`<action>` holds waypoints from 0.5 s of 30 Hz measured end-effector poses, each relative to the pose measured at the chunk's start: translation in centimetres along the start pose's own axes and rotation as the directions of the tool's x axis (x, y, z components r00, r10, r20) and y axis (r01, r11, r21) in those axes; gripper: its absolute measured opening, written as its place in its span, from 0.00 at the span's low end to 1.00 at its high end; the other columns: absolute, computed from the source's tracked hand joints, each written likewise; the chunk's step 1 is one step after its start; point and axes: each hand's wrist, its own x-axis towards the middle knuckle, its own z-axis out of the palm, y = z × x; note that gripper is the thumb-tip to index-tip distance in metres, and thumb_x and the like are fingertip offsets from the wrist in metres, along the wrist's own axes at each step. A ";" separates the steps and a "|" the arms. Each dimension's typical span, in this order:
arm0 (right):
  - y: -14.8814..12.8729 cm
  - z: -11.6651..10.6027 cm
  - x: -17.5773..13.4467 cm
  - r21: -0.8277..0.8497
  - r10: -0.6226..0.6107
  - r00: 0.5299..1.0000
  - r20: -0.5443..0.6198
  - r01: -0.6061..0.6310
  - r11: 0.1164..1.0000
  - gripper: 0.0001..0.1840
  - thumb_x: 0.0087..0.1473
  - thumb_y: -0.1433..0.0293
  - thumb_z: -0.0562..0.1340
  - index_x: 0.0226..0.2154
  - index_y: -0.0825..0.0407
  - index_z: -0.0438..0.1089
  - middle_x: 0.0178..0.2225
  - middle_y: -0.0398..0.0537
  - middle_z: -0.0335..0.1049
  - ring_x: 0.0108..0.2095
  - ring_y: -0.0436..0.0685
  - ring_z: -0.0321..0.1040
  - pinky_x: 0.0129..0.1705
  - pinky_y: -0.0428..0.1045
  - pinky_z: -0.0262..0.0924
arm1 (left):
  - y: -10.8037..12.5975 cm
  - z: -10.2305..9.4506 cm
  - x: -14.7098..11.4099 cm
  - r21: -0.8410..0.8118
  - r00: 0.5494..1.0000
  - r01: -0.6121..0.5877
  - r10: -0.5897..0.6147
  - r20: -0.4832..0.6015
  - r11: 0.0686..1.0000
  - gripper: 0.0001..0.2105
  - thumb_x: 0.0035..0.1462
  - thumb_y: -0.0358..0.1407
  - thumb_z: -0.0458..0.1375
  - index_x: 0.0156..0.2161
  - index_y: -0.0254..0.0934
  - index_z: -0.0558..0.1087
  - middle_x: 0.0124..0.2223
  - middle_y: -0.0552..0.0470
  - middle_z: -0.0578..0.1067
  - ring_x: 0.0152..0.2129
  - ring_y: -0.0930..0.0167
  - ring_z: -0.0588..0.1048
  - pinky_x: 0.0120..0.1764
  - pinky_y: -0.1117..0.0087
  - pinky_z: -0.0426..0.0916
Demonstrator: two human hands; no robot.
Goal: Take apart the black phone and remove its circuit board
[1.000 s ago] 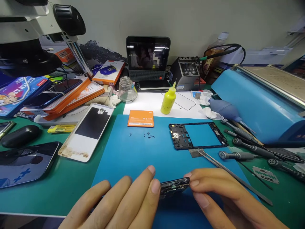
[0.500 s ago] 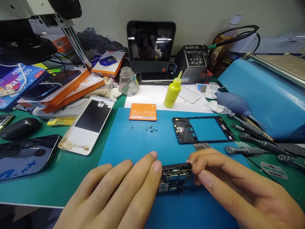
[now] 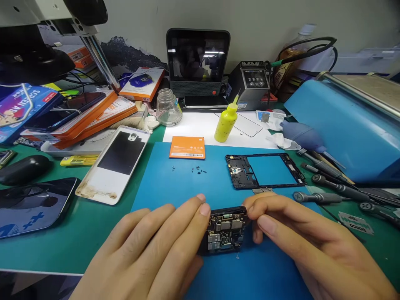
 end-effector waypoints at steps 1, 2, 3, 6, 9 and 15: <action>-0.1 0.1 0.0 0.001 -0.006 1.000 -0.017 0.006 1.000 0.10 0.63 0.52 0.72 0.37 0.38 0.85 0.40 0.40 0.83 0.31 0.48 0.79 0.36 0.36 0.75 | -0.2 0.1 0.0 -0.001 1.000 -0.021 0.021 0.006 1.000 0.22 0.77 0.32 0.59 0.71 0.32 0.67 0.69 0.48 0.79 0.59 0.62 0.73 0.56 0.58 0.65; -0.2 0.2 -0.1 -0.012 -0.012 0.999 -0.038 0.011 1.000 0.10 0.63 0.51 0.72 0.37 0.37 0.85 0.40 0.40 0.84 0.30 0.47 0.79 0.36 0.36 0.75 | -0.4 0.3 0.0 -0.002 0.999 -0.036 0.036 0.013 0.999 0.23 0.77 0.32 0.58 0.72 0.31 0.66 0.69 0.46 0.78 0.59 0.61 0.72 0.56 0.58 0.65; -0.2 0.2 -0.2 -0.037 -0.026 0.998 -0.050 0.025 0.999 0.10 0.63 0.51 0.72 0.38 0.37 0.86 0.39 0.40 0.84 0.29 0.47 0.79 0.35 0.35 0.75 | -0.6 0.4 0.0 -0.005 0.999 -0.040 0.040 0.022 0.999 0.24 0.77 0.34 0.58 0.73 0.30 0.64 0.69 0.44 0.78 0.60 0.61 0.72 0.57 0.59 0.64; -0.1 0.2 -0.4 -0.142 -0.060 0.998 -0.030 0.056 0.988 0.10 0.67 0.52 0.69 0.44 0.33 0.86 0.42 0.41 0.85 0.32 0.47 0.81 0.39 0.35 0.75 | -1.1 0.9 -0.1 -0.037 0.999 0.015 -0.013 0.051 0.999 0.26 0.79 0.41 0.54 0.72 0.27 0.63 0.68 0.40 0.76 0.61 0.59 0.70 0.60 0.60 0.63; 0.2 0.0 -0.7 -0.160 -0.049 0.999 0.014 0.051 0.986 0.12 0.71 0.53 0.65 0.49 0.31 0.85 0.42 0.41 0.84 0.39 0.50 0.83 0.43 0.37 0.76 | -1.2 1.4 -0.3 -0.092 0.994 0.078 -0.071 0.079 0.993 0.27 0.79 0.49 0.53 0.69 0.29 0.67 0.63 0.41 0.78 0.59 0.60 0.72 0.59 0.63 0.66; 0.5 -0.4 -1.7 0.093 0.264 0.948 0.175 -0.283 0.955 0.29 0.71 0.42 0.60 0.60 0.41 0.78 0.30 0.45 0.81 0.17 0.49 0.70 0.20 0.43 0.70 | -1.4 1.7 -0.4 -0.060 0.985 0.126 -0.118 0.126 0.990 0.36 0.68 0.53 0.62 0.72 0.34 0.66 0.58 0.38 0.76 0.52 0.52 0.78 0.48 0.52 0.79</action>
